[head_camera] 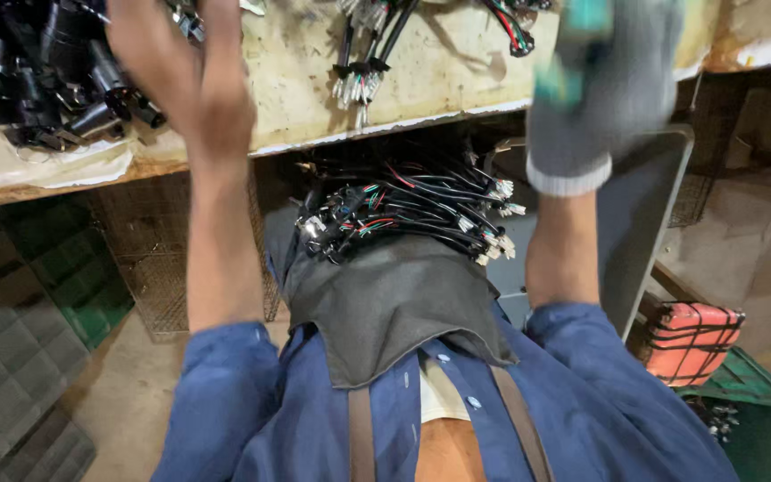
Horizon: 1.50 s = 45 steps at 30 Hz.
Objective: The person sits at a factory workbench with a large pile of wire harnesses. They brush a liquid onto the wire ends with a red-handled brush, then use pliers to cut and strip insulation from the wires, working on one harness at a time and setting processed harnesses aside.
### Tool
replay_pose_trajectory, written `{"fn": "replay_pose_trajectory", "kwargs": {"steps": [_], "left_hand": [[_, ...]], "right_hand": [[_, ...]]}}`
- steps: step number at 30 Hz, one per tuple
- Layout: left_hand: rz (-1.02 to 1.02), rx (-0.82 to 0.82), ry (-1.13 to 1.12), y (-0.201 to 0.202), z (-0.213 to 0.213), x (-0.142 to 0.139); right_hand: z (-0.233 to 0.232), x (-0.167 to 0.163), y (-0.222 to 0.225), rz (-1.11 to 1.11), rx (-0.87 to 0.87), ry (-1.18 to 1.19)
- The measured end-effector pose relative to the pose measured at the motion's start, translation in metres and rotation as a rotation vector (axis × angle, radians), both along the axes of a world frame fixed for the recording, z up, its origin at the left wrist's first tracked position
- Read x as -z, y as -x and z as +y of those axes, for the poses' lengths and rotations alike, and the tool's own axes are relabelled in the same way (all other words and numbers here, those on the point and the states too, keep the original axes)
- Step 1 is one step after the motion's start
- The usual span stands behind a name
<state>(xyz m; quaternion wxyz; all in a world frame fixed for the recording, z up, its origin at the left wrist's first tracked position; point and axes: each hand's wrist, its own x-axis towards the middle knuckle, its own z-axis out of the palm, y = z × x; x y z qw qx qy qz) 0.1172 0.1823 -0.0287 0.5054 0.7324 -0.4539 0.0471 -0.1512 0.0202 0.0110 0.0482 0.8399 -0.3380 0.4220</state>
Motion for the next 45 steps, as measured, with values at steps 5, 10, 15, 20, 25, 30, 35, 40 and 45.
{"fn": "replay_pose_trajectory", "kwargs": {"steps": [5,10,15,20,25,30,35,40,45], "left_hand": [[1.180,0.417,0.297,0.064,0.052,-0.013],[1.293,0.603,-0.063,0.109,0.070,-0.024],[1.086,0.628,-0.232,0.117,0.075,-0.018],[1.256,0.668,-0.215,0.115,0.077,-0.009],[1.220,0.671,-0.308,0.128,0.069,-0.007],[0.928,0.566,-0.331,0.132,0.067,-0.005],[0.962,0.608,-0.171,0.134,0.076,-0.007],[0.843,0.647,-0.108,0.136,0.076,-0.023],[0.219,0.765,-0.512,0.131,0.069,-0.034]], "right_hand": [[0.060,0.016,0.014,0.242,-0.099,-0.391],[0.052,0.058,0.021,0.431,-0.032,-0.435],[0.044,0.045,0.019,0.664,-0.036,-0.408],[0.039,0.011,0.015,0.475,-0.299,-0.412],[0.079,0.004,0.025,0.505,-0.732,-0.623],[0.102,0.013,0.026,0.068,-0.560,-0.938],[0.117,0.021,0.027,-0.748,-0.518,-1.449],[0.140,0.045,0.023,-1.129,-0.581,-1.821],[0.081,0.039,0.019,-0.764,-0.311,-1.375]]}}
